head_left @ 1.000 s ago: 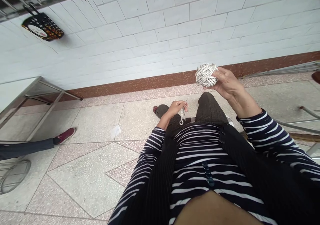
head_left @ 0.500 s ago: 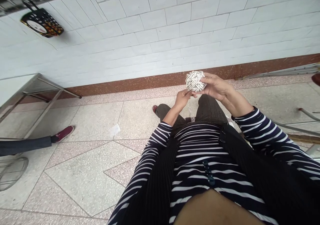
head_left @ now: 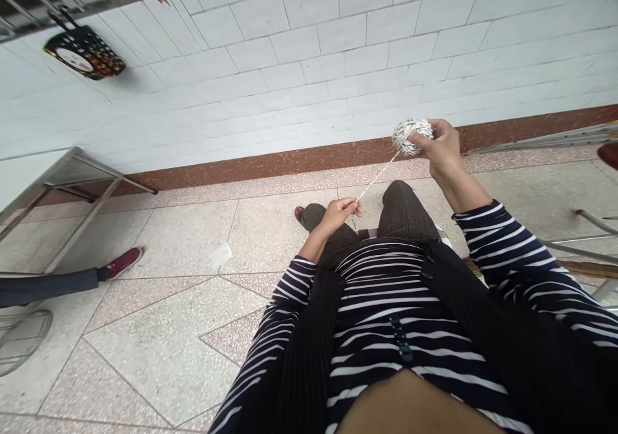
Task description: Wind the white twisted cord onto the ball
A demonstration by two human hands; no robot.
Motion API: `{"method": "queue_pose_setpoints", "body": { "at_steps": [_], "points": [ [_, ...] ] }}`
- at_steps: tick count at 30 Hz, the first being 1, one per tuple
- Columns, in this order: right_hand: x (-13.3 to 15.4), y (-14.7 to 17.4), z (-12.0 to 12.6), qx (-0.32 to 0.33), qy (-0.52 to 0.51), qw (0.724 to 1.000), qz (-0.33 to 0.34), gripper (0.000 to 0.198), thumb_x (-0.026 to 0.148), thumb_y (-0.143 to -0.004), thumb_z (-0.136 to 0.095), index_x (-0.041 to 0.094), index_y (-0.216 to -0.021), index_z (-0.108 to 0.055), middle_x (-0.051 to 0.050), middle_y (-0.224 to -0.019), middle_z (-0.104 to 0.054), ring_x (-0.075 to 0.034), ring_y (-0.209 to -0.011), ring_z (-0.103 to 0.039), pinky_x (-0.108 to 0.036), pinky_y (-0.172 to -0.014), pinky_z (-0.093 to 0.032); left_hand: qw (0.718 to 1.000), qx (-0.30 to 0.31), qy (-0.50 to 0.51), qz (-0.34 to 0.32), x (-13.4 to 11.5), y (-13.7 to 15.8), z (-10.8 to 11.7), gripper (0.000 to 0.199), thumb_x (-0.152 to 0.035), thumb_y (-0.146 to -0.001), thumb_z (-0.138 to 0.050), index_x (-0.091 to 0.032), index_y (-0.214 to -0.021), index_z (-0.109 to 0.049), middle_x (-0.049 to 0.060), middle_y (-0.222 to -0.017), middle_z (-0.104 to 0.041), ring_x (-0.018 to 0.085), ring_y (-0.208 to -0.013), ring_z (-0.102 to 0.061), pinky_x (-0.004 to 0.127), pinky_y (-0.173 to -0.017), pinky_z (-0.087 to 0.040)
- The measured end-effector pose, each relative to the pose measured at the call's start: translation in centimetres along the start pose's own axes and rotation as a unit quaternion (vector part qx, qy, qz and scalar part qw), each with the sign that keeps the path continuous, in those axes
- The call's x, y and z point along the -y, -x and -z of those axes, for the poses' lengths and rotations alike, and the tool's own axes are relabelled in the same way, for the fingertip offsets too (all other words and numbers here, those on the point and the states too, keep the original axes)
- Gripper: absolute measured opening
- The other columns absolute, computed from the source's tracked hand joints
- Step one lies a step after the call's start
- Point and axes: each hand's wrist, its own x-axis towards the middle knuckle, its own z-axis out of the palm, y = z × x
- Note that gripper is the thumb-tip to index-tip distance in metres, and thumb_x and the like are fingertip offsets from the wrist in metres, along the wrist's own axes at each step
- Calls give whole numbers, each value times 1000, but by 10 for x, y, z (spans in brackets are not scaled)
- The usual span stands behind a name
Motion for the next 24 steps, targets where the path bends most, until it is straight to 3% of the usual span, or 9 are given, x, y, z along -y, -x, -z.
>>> {"method": "queue_pose_setpoints", "body": {
  "at_steps": [5, 9, 12, 14, 17, 19, 21, 24],
  "points": [
    [15, 7, 0, 48, -36, 998, 2, 65, 58, -67, -92, 33, -121, -66, -9, -127, -74, -39, -129, -68, -55, -86, -69, 995, -20, 85, 39, 4, 1, 5, 35, -39, -89, -76, -13, -112, -71, 6, -90, -78, 16, -76, -73, 35, -89, -56],
    [50, 18, -11, 61, -57, 997, -5, 68, 64, -67, -92, 35, -123, -67, -8, -134, -72, -41, -136, -64, -58, -90, -68, 992, -101, 60, 51, 7, -11, 4, 15, -22, -87, -71, -14, -99, -70, 4, -89, -76, 13, -73, -72, 31, -90, -53],
    [73, 30, -16, 44, -79, 996, 11, 64, 63, -64, -94, 36, -116, -69, -6, -138, -72, -43, -145, -56, -63, -102, -63, 981, -171, 85, 47, 8, -22, 7, 15, -15, -87, -66, -15, -102, -68, 2, -89, -76, 11, -73, -71, 28, -89, -53],
    [87, 37, -15, 67, -108, 992, 20, 64, 61, -60, -97, 42, -115, -69, -1, -140, -73, -44, -154, -45, -67, -110, -58, 974, -200, 89, 55, 8, -26, 10, 12, -16, -88, -64, -15, -100, -67, 1, -83, -74, 11, -69, -69, 28, -85, -54],
    [106, 44, -12, 98, -127, 986, 37, 66, 58, -57, -99, 50, -115, -68, 5, -140, -73, -44, -161, -36, -69, -113, -54, 981, -172, 58, 63, 9, -24, 11, 11, -26, -92, -66, -15, -93, -68, 1, -74, -71, 12, -63, -65, 29, -77, -54],
    [117, 46, -14, 62, -135, 987, 56, 63, 56, -57, -99, 44, -111, -69, 1, -136, -74, -44, -154, -46, -70, -110, -56, 990, -122, 50, 48, 12, -20, 8, 19, -33, -93, -68, -15, -94, -71, 4, -78, -74, 14, -66, -68, 31, -81, -56],
    [124, 49, -18, 36, -139, 988, 61, 58, 56, -59, -99, 40, -106, -69, -2, -132, -74, -43, -147, -54, -69, -108, -57, 994, -92, 48, 26, 15, -19, 0, 24, -38, -93, -71, -15, -99, -74, 8, -91, -78, 17, -80, -74, 34, -91, -57],
    [132, 55, -28, 68, -124, 989, 39, 54, 62, -60, -98, 45, -103, -68, 2, -133, -75, -41, -151, -49, -65, -110, -57, 995, -94, 24, 12, 20, -25, -13, 26, -35, -90, -77, -16, -108, -77, 12, -115, -80, 22, -105, -75, 36, -105, -54]
  ]
}}
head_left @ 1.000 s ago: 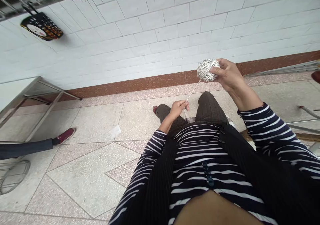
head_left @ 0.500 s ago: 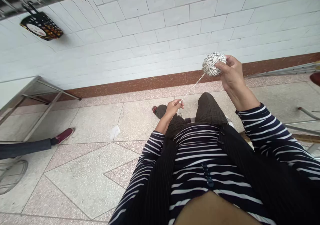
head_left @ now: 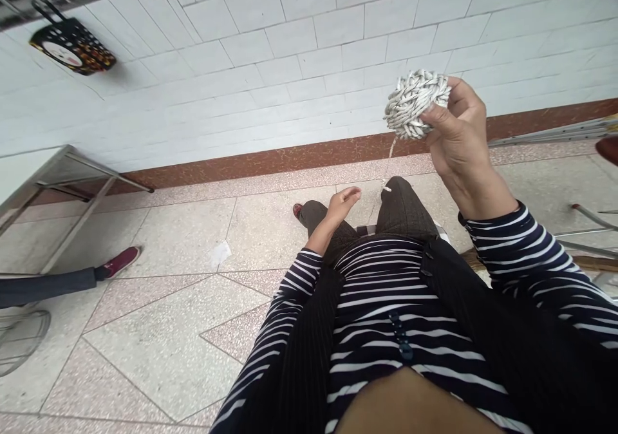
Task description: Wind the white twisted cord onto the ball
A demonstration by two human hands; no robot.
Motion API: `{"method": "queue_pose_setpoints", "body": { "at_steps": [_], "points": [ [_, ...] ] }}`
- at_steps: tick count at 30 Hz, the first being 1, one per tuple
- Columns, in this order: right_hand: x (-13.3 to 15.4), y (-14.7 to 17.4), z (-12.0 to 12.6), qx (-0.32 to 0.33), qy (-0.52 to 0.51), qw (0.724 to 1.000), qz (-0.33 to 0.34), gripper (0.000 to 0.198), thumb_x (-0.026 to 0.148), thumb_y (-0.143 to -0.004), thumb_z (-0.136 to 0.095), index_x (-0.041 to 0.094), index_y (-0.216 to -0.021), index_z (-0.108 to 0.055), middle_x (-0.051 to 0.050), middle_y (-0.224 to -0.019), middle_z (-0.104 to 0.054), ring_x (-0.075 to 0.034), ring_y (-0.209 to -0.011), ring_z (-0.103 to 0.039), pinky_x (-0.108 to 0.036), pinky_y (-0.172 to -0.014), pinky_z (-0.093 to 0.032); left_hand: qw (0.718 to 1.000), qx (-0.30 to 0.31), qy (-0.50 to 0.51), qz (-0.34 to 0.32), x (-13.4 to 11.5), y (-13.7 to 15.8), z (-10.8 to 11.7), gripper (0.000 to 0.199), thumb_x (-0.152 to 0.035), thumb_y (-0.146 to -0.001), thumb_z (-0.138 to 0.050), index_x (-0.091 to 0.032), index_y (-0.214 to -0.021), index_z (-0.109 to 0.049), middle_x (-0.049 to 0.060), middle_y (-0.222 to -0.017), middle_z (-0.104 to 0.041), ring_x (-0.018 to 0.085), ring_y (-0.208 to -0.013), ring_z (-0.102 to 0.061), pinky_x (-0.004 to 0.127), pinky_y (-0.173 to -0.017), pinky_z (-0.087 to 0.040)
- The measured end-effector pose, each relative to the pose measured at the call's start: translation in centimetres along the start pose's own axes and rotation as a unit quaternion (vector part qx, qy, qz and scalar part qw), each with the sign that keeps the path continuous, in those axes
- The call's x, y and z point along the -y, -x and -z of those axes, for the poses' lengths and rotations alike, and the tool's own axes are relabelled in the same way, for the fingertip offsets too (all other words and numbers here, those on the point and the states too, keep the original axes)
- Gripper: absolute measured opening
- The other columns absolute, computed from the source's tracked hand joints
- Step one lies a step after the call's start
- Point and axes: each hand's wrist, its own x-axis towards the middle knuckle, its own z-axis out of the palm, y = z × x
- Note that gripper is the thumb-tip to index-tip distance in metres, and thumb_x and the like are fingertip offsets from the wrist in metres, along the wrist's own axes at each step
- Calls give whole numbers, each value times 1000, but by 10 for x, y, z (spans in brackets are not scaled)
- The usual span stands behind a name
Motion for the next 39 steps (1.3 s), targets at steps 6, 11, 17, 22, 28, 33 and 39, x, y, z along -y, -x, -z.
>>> {"method": "queue_pose_setpoints", "body": {
  "at_steps": [6, 11, 17, 22, 28, 33, 39],
  "points": [
    [7, -1, -15, -8, -42, 999, 9, 62, 58, -58, -101, 35, -105, -69, -1, -125, -75, -36, -134, -62, -60, -110, -60, 1000, 1, -25, -1, 5, -12, -24, 36, -27, -85, -82, -18, -119, -76, 13, -137, -74, 24, -118, -71, 37, -106, -53],
    [14, -6, -16, -1, -69, 997, 16, 49, 44, -63, -101, 34, -102, -73, -2, -121, -73, -33, -120, -67, -56, -96, -67, 990, 126, 48, 46, 12, -4, -38, 32, -36, -91, -76, -15, -115, -77, 12, -110, -81, 22, -102, -75, 35, -93, -57],
    [23, -4, -16, -1, -66, 998, -20, 48, 42, -63, -96, 35, -103, -71, 1, -126, -73, -31, -115, -68, -52, -93, -69, 997, -59, 37, 36, 21, -15, -32, 26, -26, -92, -69, -17, -116, -75, 13, -131, -76, 22, -117, -70, 29, -89, -56],
    [23, -10, -21, 2, -81, 997, -4, 51, 42, -63, -95, 32, -105, -67, -1, -120, -71, -29, -112, -69, -52, -92, -68, 989, 99, 73, 80, 21, -13, -37, 49, -36, -86, -81, -19, -131, -73, 16, -133, -77, 26, -119, -72, 34, -94, -57],
    [3, -45, -5, -40, -71, 996, 43, 49, 36, -65, -92, 28, -105, -64, -2, -113, -70, -26, -102, -67, -49, -85, -66, 988, 145, 40, 14, 16, 12, -31, 39, -52, -85, -80, -15, -93, -81, 11, -101, -82, 26, -109, -73, 38, -112, -49],
    [-17, -91, 40, -87, -35, 995, 18, 46, 40, -62, -91, 30, -93, -58, 0, -105, -71, -24, -102, -64, -49, -93, -63, 996, 30, -80, -17, 10, 14, 11, 36, -47, -93, -67, -18, -73, -74, 7, -92, -80, 23, -99, -72, 34, -105, -50],
    [-24, -128, 88, -121, -57, 989, 61, 53, 44, -63, -92, 33, -95, -50, -2, -107, -71, -29, -115, -61, -57, -102, -56, 978, -37, -207, -14, 17, 7, 55, 37, -41, -95, -57, -20, -67, -68, 4, -84, -77, 21, -92, -70, 30, -96, -50]
  ]
}}
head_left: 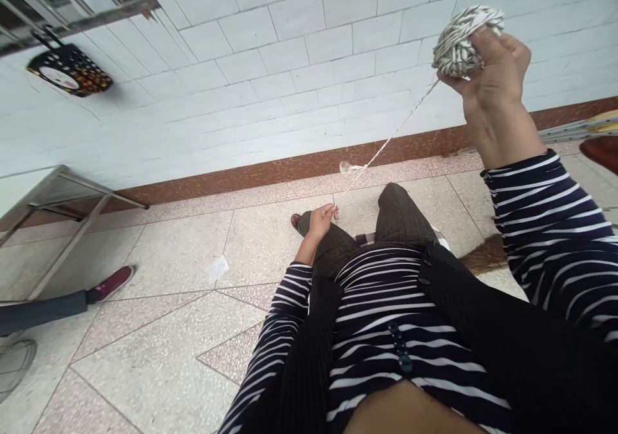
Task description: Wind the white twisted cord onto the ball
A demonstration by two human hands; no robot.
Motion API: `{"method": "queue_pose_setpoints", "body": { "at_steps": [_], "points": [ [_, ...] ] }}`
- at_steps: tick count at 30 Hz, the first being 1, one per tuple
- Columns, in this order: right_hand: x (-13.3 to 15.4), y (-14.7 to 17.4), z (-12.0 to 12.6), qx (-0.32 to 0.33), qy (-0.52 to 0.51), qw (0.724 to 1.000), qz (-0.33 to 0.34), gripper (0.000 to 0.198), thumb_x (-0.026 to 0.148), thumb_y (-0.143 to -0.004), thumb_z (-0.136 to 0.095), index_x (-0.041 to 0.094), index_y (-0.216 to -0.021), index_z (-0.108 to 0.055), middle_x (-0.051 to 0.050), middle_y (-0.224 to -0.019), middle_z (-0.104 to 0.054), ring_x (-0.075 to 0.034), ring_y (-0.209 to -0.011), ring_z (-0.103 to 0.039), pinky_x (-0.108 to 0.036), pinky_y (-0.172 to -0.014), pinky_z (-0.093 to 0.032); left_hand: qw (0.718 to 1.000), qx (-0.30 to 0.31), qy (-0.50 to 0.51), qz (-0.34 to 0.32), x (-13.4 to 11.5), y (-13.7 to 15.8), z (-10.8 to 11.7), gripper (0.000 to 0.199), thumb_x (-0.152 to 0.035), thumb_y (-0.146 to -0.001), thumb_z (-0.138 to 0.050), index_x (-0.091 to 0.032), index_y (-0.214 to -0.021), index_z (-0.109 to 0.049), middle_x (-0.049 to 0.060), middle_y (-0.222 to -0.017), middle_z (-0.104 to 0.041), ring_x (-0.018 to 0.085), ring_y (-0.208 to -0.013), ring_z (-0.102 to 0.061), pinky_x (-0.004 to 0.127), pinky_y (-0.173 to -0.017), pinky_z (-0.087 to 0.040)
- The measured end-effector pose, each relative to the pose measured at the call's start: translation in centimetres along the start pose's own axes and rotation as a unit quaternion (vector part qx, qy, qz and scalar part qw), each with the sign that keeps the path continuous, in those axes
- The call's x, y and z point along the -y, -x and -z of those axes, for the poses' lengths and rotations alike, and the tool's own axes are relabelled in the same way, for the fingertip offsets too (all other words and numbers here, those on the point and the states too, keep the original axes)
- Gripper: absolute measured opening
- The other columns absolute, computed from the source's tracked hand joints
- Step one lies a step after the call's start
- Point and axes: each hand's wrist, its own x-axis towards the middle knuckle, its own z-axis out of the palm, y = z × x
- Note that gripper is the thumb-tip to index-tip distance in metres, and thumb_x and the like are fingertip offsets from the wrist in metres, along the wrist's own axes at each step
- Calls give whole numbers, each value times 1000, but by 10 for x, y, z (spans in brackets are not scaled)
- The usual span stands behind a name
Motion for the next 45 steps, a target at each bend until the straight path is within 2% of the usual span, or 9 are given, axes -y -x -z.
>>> {"method": "queue_pose_setpoints", "body": {
  "at_steps": [5, 10, 15, 22, 26, 29, 33, 39, 45],
  "points": [
    [18, -1, 1, 20, 51, 998, 15, 40, 39, -74, -91, 38, -92, -55, -3, -124, -72, -30, -120, -61, -56, -102, -57, 994, -68, -34, 79, 29, -16, 15, 30, -40, -96, -55, -20, -81, -72, 4, -80, -79, 20, -85, -71, 28, -87, -50],
    [50, -37, -4, -91, 1, 992, 92, 35, 12, -83, -74, 31, -97, -48, 0, -111, -73, -24, -106, -73, -46, -84, -62, 979, -108, -82, 150, 43, -42, 32, 26, -31, -96, -52, -19, -87, -74, 5, -75, -77, 22, -77, -69, 30, -80, -50],
    [60, -54, -30, 4, 0, 984, 178, 35, 14, -72, -77, 26, -99, -59, 3, -94, -75, -21, -88, -72, -42, -73, -61, 984, -81, -82, 134, 22, -77, 14, 22, -22, -93, -57, -18, -80, -75, 9, -86, -81, 24, -93, -73, 33, -92, -52],
    [38, 35, -105, 156, -22, 987, -32, 56, 31, -57, -103, 24, -99, -68, 0, -105, -78, -22, -92, -69, -48, -81, -68, 998, -23, 0, 53, -41, -100, -32, 43, -17, -89, -69, -18, -132, -72, 11, -130, -78, 21, -114, -73, 33, -104, -53],
    [22, 67, -120, 246, 19, 963, -112, 58, 40, -59, -107, 29, -100, -68, 0, -107, -77, -28, -105, -68, -50, -83, -67, 955, 17, 282, -84, -92, -89, -44, 41, -48, -100, -70, -17, -127, -72, 14, -127, -78, 23, -116, -74, 38, -111, -51],
    [5, 59, -113, 253, 51, 962, -94, 57, 40, -60, -107, 34, -102, -68, 0, -108, -76, -32, -117, -64, -58, -95, -62, 913, 79, 393, -74, -112, -56, -53, 66, -76, -99, -56, -14, -111, -74, 14, -98, -80, 23, -90, -77, 42, -99, -57],
    [-18, 25, -83, 201, 143, 969, 16, 59, 34, -59, -106, 39, -104, -68, 3, -115, -74, -31, -121, -55, -62, -116, -51, 928, 132, 347, -30, -98, 1, -56, 60, -73, -84, -79, -14, -83, -71, 6, -70, -72, 18, -64, -68, 38, -85, -57],
    [-64, 17, -28, 129, 403, 905, 52, 63, 33, -67, -98, 26, -121, -67, -13, -137, -62, -40, -129, -54, -70, -115, -49, 962, 157, 223, -23, -78, 45, -25, 50, -64, -90, -75, -15, -81, -73, 5, -69, -73, 18, -70, -68, 34, -86, -54],
    [-114, 74, 11, 198, 484, 851, 51, 62, 23, -63, -92, 20, -122, -72, -16, -134, -63, -45, -131, -59, -70, -110, -51, 969, 150, 186, -65, -101, 49, 24, 43, -58, -92, -77, -15, -90, -77, 7, -84, -78, 18, -73, -72, 33, -81, -58]
  ]
}}
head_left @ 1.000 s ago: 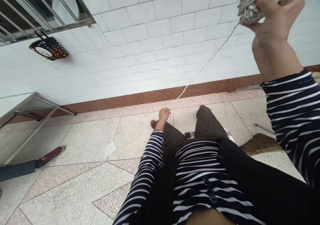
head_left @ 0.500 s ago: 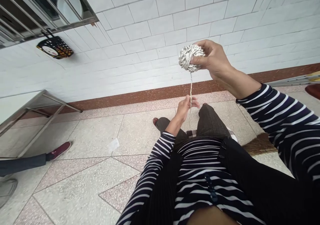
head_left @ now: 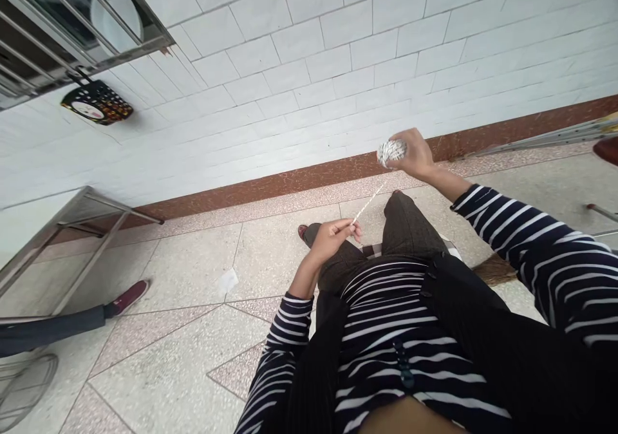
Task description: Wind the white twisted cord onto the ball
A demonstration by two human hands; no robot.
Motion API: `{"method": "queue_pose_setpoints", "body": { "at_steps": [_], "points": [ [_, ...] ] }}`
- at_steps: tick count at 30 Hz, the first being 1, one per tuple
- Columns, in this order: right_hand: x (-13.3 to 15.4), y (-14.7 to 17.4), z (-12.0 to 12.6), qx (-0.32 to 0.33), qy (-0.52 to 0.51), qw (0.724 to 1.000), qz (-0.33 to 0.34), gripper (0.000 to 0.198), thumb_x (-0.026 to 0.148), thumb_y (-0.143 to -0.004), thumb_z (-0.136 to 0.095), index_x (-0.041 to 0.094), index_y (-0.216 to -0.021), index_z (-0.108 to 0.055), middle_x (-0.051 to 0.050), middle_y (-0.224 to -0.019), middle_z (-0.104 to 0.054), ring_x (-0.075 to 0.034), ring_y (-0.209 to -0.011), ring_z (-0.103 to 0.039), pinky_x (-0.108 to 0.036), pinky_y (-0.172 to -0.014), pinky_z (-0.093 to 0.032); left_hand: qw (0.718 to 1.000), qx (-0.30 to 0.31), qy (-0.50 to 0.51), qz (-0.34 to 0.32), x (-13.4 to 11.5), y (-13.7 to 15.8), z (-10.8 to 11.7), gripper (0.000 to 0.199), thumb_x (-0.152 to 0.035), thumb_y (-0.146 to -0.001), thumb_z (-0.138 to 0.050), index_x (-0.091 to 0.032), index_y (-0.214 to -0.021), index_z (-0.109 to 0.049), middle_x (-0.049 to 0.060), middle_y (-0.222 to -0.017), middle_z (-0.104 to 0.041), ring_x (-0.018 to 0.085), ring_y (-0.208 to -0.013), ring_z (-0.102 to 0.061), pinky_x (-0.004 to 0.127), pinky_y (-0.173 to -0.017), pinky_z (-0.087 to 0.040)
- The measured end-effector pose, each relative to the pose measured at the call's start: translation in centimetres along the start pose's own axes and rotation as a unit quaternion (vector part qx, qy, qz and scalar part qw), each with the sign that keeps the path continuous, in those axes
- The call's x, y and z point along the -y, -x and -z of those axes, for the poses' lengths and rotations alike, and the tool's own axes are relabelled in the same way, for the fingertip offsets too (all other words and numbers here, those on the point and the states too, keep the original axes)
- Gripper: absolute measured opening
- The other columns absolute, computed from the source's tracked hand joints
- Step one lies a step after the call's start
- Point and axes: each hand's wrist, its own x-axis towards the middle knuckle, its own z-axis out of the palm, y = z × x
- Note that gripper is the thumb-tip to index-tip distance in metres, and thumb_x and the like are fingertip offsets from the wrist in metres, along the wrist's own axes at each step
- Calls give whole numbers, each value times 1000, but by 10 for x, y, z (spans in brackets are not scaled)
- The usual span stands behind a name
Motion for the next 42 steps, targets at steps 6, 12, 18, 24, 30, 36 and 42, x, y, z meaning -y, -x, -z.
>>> {"method": "queue_pose_setpoints", "body": {
  "at_steps": [6, 12, 18, 24, 30, 36, 42],
  "points": [
    [7, 84, -17, 224, -176, 958, -14, 55, 26, -60, -95, 26, -112, -78, -11, -125, -71, -40, -121, -66, -65, -109, -51, 978, -184, -8, -101, -20, -49, 41, 33, -49, -93, -79, -16, -88, -79, 3, -77, -76, 14, -64, -68, 29, -69, -55],
    [62, 132, 2, 380, -442, 807, -95, 59, 30, -61, -102, 27, -116, -80, -5, -112, -76, -28, -108, -71, -44, -100, -56, 986, -150, -54, -52, 13, -86, 19, 28, -39, -95, -75, -16, -80, -77, 3, -75, -75, 15, -71, -70, 29, -79, -54],
    [76, 130, 18, 239, -587, 750, -190, 72, 31, -58, -100, 31, -125, -75, -6, -124, -77, -28, -110, -73, -39, -90, -63, 996, -75, 31, 36, 56, -68, -20, 30, -44, -90, -80, -15, -89, -79, 5, -79, -78, 19, -78, -71, 35, -86, -55],
    [60, 125, 20, 164, -605, 740, -243, 60, 39, -68, -92, 30, -123, -71, -9, -130, -77, -38, -124, -72, -60, -98, -65, 995, -14, 79, 59, 59, -52, -21, 38, -46, -89, -80, -11, -102, -74, 3, -69, -73, 17, -61, -68, 35, -78, -54],
    [56, 117, 29, 141, -611, 742, -237, 64, 37, -71, -92, 34, -130, -67, -7, -129, -78, -38, -129, -70, -62, -100, -65, 997, -32, 28, 61, 60, -44, -16, 32, -46, -89, -75, -14, -89, -73, 1, -62, -70, 15, -57, -64, 30, -72, -51],
    [55, 115, 33, 136, -603, 747, -245, 60, 35, -69, -88, 33, -125, -68, -8, -125, -79, -39, -127, -71, -63, -95, -67, 996, -79, -4, 44, 54, -31, -5, 38, -53, -92, -69, -17, -78, -69, 0, -60, -69, 15, -60, -64, 30, -77, -51],
    [70, 118, 36, 157, -613, 738, -235, 63, 33, -58, -85, 30, -120, -72, -11, -127, -79, -45, -127, -70, -69, -92, -65, 992, -115, 43, 0, 40, -36, -4, 35, -49, -93, -69, -18, -75, -67, 0, -60, -67, 15, -57, -63, 32, -75, -52]
  ]
}}
